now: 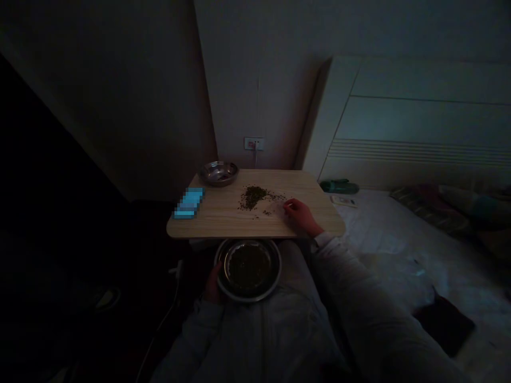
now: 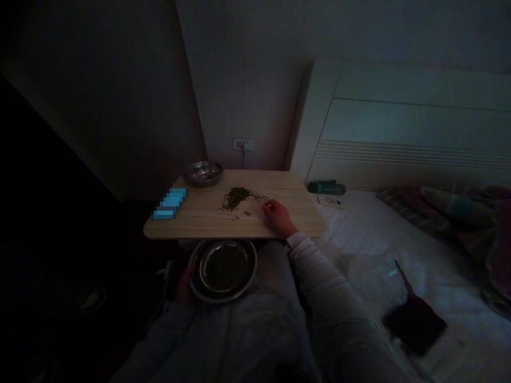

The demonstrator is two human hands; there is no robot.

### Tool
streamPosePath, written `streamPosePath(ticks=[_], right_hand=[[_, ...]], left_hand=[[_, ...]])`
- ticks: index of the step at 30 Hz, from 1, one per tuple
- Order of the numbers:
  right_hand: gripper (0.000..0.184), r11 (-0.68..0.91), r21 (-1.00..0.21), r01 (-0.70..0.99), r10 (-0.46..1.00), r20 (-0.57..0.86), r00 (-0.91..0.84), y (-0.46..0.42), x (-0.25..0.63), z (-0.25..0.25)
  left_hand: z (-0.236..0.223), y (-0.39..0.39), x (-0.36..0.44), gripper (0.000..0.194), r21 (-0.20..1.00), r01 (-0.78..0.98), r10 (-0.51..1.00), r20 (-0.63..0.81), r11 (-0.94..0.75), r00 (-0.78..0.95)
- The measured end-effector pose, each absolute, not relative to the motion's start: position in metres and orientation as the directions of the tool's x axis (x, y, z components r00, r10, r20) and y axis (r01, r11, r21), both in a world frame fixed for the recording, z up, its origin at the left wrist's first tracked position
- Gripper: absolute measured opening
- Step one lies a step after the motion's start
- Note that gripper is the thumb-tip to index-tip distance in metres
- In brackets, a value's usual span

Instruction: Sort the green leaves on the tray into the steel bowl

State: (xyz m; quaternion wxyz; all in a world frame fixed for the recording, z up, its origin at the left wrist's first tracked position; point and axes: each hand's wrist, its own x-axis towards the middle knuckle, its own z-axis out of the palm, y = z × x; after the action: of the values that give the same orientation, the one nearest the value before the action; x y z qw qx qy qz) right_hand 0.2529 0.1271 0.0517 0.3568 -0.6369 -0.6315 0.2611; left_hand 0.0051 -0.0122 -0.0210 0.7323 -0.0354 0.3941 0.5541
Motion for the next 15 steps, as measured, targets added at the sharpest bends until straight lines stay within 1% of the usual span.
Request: streamPosePath(ticks=[3,6,11,15], right_hand=[[0.015,0.025,-0.734,0.679,0.99,0.111,0.083,0.132,0.248,0.051],[0.015,0.03,-0.683,0.73,0.987,0.133,0.084,0.133,0.239,0.05],[0.015,0.11,-0.632,0.767,0.985,0.171,0.0,0.132,0.227,0.05],[0.015,0.159,-0.621,0.767,0.981,0.184,-0.055,0.128,0.219,0.05]], left_hand=[[-0.028,-0.012,0.004,0.027,0.396,-0.84,0.787,-0.614,0.371,0.059],[-0.032,-0.011,0.002,0.024,0.414,-0.828,0.796,-0.602,0.378,0.062],[-0.029,-0.01,0.002,0.025,0.432,-0.816,0.802,-0.594,0.385,0.064],[-0.021,-0.011,0.006,0.026,0.438,-0.819,0.775,-0.632,0.371,0.014]])
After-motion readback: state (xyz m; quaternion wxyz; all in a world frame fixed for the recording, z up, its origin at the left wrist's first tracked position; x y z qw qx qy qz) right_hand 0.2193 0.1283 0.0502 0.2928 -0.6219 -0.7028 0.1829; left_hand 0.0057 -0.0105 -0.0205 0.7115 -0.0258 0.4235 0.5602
